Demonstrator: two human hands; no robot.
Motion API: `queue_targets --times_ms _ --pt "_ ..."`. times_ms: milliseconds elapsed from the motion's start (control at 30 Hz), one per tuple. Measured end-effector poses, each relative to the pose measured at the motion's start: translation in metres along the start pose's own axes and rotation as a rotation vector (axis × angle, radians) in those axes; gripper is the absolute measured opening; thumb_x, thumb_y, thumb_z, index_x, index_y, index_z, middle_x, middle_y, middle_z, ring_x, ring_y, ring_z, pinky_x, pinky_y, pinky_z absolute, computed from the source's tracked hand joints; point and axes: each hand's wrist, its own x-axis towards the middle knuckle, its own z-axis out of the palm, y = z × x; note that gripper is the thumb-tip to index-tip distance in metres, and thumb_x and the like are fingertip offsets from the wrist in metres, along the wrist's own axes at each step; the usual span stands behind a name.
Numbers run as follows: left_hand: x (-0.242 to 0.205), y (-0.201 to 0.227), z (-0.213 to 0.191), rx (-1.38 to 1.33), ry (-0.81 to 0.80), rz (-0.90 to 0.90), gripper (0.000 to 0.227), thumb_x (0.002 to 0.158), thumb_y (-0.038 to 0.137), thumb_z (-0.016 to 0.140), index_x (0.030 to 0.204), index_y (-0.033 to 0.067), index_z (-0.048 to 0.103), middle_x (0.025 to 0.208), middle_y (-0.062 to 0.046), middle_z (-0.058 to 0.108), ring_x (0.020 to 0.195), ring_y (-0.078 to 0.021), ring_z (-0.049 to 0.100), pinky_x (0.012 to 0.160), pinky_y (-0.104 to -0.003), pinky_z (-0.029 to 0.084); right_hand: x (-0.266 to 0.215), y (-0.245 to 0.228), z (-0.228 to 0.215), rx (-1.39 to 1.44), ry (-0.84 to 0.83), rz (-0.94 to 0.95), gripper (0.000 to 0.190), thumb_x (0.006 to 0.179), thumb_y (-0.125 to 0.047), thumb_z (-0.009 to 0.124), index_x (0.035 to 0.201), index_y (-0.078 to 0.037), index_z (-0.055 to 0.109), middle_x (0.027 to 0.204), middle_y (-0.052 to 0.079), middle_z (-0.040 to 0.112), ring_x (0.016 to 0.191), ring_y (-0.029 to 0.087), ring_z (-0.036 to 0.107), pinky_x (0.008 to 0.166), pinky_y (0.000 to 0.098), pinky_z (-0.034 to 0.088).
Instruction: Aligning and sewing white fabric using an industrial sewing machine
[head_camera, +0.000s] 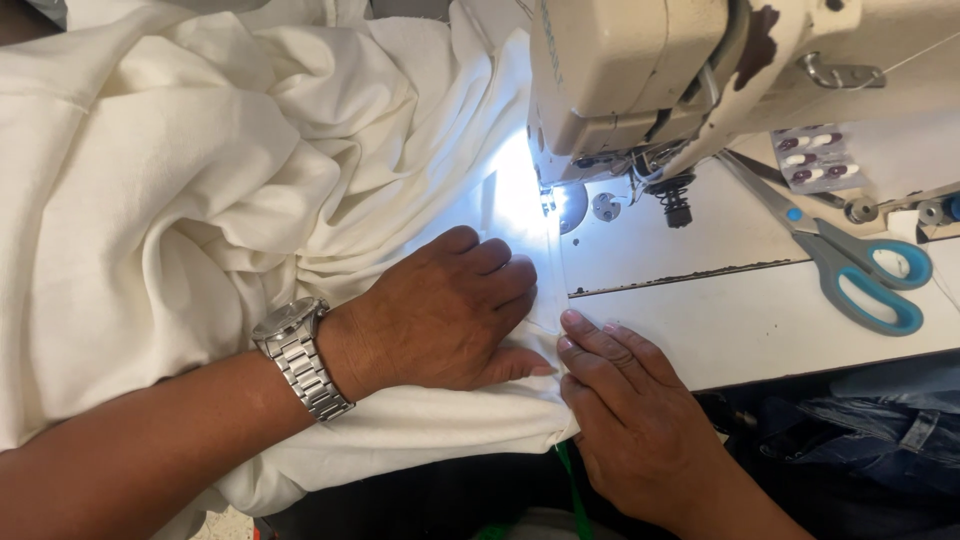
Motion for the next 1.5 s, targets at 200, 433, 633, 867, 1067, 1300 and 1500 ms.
queue_targets --times_ms 200,433,633,867,1067,1300,1500 --pt "0.012 -0.006 -0.001 0.065 0.006 0.005 0.035 0.104 0.034 0.058 0.08 0.0095 0.062 0.083 -0.003 0.051 0.068 -0.0225 0.047 0.062 -0.037 0.036 -0.001 0.002 -0.002 0.007 0.017 -0.003 0.028 0.089 0.002 0.039 0.097 0.004 0.066 0.122 0.022 0.067 0.129 0.043 0.06 0.109 0.0532 0.047" --pt "0.006 0.001 0.012 0.178 -0.073 -0.041 0.042 0.101 0.042 0.052 0.118 0.0074 0.069 0.145 -0.006 0.055 0.089 -0.0222 0.054 0.061 -0.036 0.042 -0.003 0.001 0.0 0.011 -0.004 -0.013 0.026 0.091 -0.002 0.041 0.1 0.003 0.064 0.122 0.023 0.065 0.131 0.045 0.058 0.111 0.0544 0.044" --pt "0.005 0.003 0.005 0.263 -0.076 -0.025 0.048 0.102 0.052 0.048 0.128 0.0176 0.068 0.138 0.005 0.057 0.087 -0.0194 0.049 0.059 -0.034 0.037 -0.003 0.002 0.0 -0.003 -0.015 -0.015 0.028 0.088 -0.002 0.042 0.101 0.004 0.065 0.122 0.024 0.065 0.132 0.045 0.057 0.112 0.0538 0.043" --pt "-0.005 0.0 0.0 0.05 -0.012 -0.027 0.045 0.107 0.044 0.048 0.111 0.0036 0.069 0.126 -0.008 0.063 0.084 -0.0238 0.052 0.066 -0.037 0.044 -0.002 0.002 -0.001 -0.031 -0.056 -0.042 0.032 0.091 -0.003 0.039 0.107 0.007 0.065 0.125 0.024 0.064 0.132 0.045 0.057 0.112 0.0531 0.044" --pt "-0.002 0.002 0.0 0.047 -0.064 -0.055 0.048 0.106 0.048 0.047 0.107 0.0055 0.069 0.133 -0.007 0.06 0.085 -0.0245 0.053 0.063 -0.038 0.044 -0.001 0.001 -0.002 -0.032 -0.055 -0.032 0.031 0.09 -0.001 0.04 0.105 0.007 0.066 0.124 0.025 0.065 0.13 0.044 0.059 0.111 0.053 0.045" --pt "0.004 0.002 0.0 0.046 -0.086 -0.055 0.053 0.097 0.053 0.06 0.117 0.0058 0.072 0.142 -0.003 0.061 0.095 -0.0268 0.053 0.06 -0.039 0.042 0.001 -0.001 -0.001 -0.055 -0.033 -0.034 0.032 0.092 -0.003 0.037 0.105 0.007 0.065 0.123 0.025 0.065 0.129 0.043 0.06 0.111 0.0517 0.046" --pt "-0.005 0.016 -0.011 0.036 -0.133 -0.031 0.061 0.107 0.054 0.027 0.131 0.012 0.065 0.148 -0.005 0.06 0.094 -0.0287 0.054 0.066 -0.042 0.041 0.002 -0.003 -0.002 -0.05 -0.055 -0.011 0.03 0.092 -0.004 0.04 0.105 0.005 0.066 0.124 0.026 0.065 0.13 0.042 0.059 0.111 0.0518 0.046"
